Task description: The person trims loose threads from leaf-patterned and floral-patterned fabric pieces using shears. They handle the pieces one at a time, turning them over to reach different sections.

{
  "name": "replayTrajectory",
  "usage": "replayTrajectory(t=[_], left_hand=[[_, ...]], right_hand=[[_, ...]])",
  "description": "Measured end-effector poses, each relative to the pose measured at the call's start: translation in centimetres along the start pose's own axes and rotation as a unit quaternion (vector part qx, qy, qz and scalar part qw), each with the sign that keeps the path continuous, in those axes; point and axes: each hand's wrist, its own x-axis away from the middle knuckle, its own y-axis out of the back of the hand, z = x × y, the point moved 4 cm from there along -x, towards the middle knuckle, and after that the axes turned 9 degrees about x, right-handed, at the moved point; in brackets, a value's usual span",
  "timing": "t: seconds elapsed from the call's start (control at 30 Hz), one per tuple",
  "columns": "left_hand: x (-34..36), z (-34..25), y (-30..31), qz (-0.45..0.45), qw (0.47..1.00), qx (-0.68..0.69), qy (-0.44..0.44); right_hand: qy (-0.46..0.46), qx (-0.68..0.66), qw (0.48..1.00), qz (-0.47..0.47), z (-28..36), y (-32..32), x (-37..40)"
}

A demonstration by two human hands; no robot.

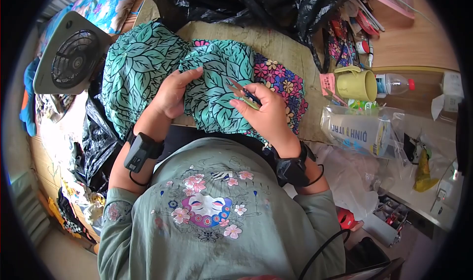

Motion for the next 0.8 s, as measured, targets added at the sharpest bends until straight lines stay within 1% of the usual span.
replayTrajectory(t=[0.07,0.17,0.2,0.3,0.33,0.43,0.6,0.7,0.73,0.8], left_hand=[[0.2,-0.2,-0.4,0.007,1.0,0.006,-0.001],[0.6,-0.7,-0.9,0.047,0.998,-0.051,-0.001],[0.6,-0.7,-0.7,0.045,0.998,-0.052,-0.004],[0.3,-0.4,0.7,-0.035,0.987,-0.157,-0.023],[0.1,-0.4,1.1,-0.037,0.987,-0.157,-0.024],[-0.1,-0.3,1.4,0.015,0.99,-0.139,-0.019],[0.3,-0.3,0.5,-0.009,0.984,-0.179,-0.004],[0.2,-0.3,0.7,-0.034,0.982,-0.179,-0.047],[0.2,-0.3,0.7,-0.034,0.982,-0.178,-0.047],[0.2,-0.3,0.4,-0.03,0.989,-0.145,-0.029]], right_hand=[[0.019,0.01,1.0,0.002,0.4,-0.4,-0.3],[0.017,0.024,0.999,0.016,1.1,-1.6,-1.0],[0.02,0.022,0.999,0.017,1.5,-1.8,-1.2],[0.01,0.122,0.992,0.041,2.8,-2.2,-1.7],[0.011,0.121,0.992,0.042,2.7,-2.6,-1.8],[0.062,0.129,0.99,-0.002,2.0,-3.5,-2.0],[0.037,0.131,0.991,0.007,1.2,-3.7,-1.9],[0.052,0.085,0.995,0.011,1.0,-3.6,-1.9],[0.052,0.085,0.995,0.011,1.0,-3.4,-1.9],[0.014,0.01,1.0,0.007,0.9,-2.9,-2.0]])
